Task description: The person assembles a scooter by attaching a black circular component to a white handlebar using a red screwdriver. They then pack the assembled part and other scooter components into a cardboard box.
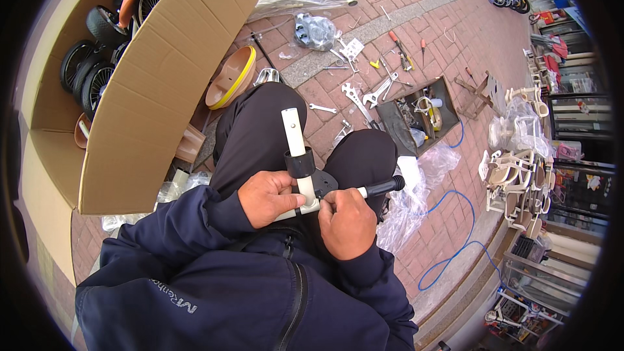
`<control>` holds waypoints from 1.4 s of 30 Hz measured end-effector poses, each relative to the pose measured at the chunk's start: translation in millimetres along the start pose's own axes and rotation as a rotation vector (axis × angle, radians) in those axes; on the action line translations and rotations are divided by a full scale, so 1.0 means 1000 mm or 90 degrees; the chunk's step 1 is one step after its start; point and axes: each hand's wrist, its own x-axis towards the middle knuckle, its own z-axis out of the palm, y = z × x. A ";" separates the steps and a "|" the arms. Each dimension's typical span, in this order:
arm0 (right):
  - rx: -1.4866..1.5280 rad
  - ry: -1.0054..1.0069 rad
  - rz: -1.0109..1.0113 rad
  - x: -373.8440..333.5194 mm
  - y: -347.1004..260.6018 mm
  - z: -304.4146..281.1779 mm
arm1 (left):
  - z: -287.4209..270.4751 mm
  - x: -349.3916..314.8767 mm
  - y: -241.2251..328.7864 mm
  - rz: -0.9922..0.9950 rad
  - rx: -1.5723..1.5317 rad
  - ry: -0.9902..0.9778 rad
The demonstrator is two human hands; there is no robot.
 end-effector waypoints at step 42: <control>0.603 0.407 -0.307 -0.008 -0.007 -0.048 | 0.006 0.014 -0.009 -0.010 -0.010 0.048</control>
